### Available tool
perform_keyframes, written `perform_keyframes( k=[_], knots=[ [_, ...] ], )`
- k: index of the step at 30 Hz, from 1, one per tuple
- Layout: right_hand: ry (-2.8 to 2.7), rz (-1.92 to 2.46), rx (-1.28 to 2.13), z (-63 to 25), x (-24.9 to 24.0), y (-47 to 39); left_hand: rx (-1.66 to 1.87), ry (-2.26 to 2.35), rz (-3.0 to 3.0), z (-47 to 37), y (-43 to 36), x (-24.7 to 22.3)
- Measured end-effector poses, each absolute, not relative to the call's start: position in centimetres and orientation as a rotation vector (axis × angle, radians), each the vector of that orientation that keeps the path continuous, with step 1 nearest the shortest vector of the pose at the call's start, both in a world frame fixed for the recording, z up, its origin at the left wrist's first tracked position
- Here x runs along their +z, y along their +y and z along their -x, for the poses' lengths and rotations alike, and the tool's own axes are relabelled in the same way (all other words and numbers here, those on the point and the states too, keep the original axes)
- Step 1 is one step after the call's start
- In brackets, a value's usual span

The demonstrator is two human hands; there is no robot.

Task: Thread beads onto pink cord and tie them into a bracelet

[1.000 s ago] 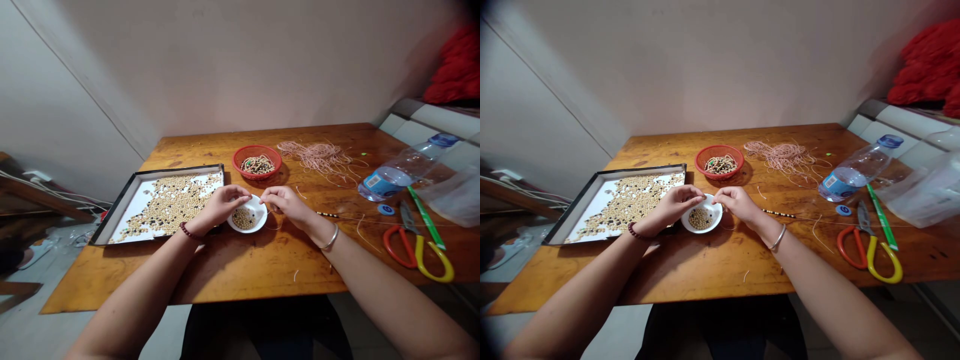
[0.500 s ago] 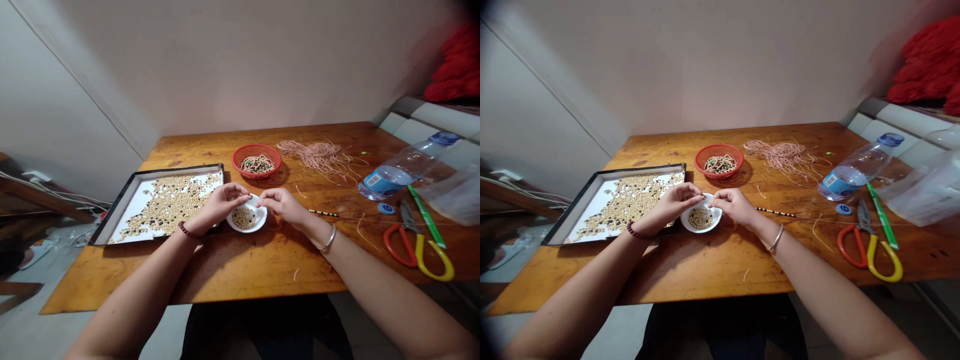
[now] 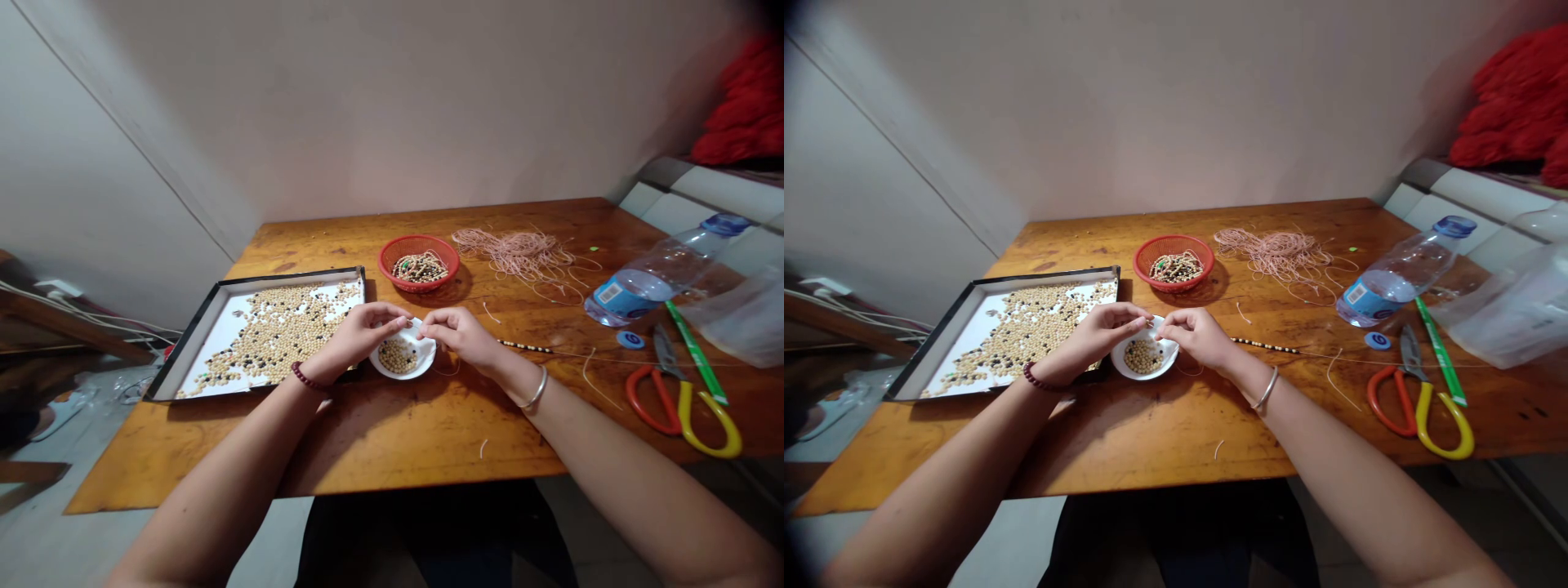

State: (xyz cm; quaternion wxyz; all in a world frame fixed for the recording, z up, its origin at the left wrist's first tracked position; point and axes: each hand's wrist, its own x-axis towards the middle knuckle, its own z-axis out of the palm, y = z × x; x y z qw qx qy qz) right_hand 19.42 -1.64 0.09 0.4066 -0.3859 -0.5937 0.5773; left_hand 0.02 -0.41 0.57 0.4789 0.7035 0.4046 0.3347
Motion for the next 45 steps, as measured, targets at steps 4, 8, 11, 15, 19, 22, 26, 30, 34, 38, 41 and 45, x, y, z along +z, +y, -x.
perform_keyframes(
  k=[4,8,11,15,19,22,26,30,34,38,41,45],
  knots=[
    [-1.494,0.979,1.464,-19.4,0.1,-1.6,0.804,0.987,-1.724,0.0,-0.4,0.6],
    [-1.496,0.988,1.461,-19.5,0.0,-1.6,0.782,1.007,-1.771,0.0,-0.4,0.7],
    [-1.499,0.998,1.459,-19.5,0.0,-1.5,0.790,1.015,-1.777,-0.1,-0.5,0.7],
    [-1.503,0.997,1.477,-19.3,0.0,-1.6,0.814,1.015,-1.763,0.0,-0.5,0.7],
    [-1.484,1.024,1.479,-19.1,-0.3,-1.8,0.813,1.019,-1.771,0.0,-0.6,0.7],
    [-1.477,1.017,1.482,-19.0,-0.4,-1.9,0.810,1.038,-1.773,0.0,-0.6,0.8],
    [-1.480,1.006,1.457,-19.0,-0.3,-2.0,0.812,1.035,-1.770,0.0,-0.7,0.9],
    [-1.470,1.009,1.452,-19.0,-0.2,-1.9,0.815,1.031,-1.754,0.0,-0.7,0.8],
    [-1.464,1.017,1.449,-19.0,-0.4,-1.9,0.809,1.035,-1.763,0.0,-0.7,0.8],
    [-1.486,1.008,1.450,-19.1,-0.7,-1.8,0.768,1.043,-1.811,0.0,-0.7,1.0],
    [-1.530,0.974,1.458,-19.1,-0.8,-1.8,0.742,1.018,-1.836,0.0,-0.6,1.0],
    [-1.545,0.909,1.429,-19.1,-1.1,-1.6,0.826,0.984,-1.775,0.0,-0.4,0.7]
  ],
)
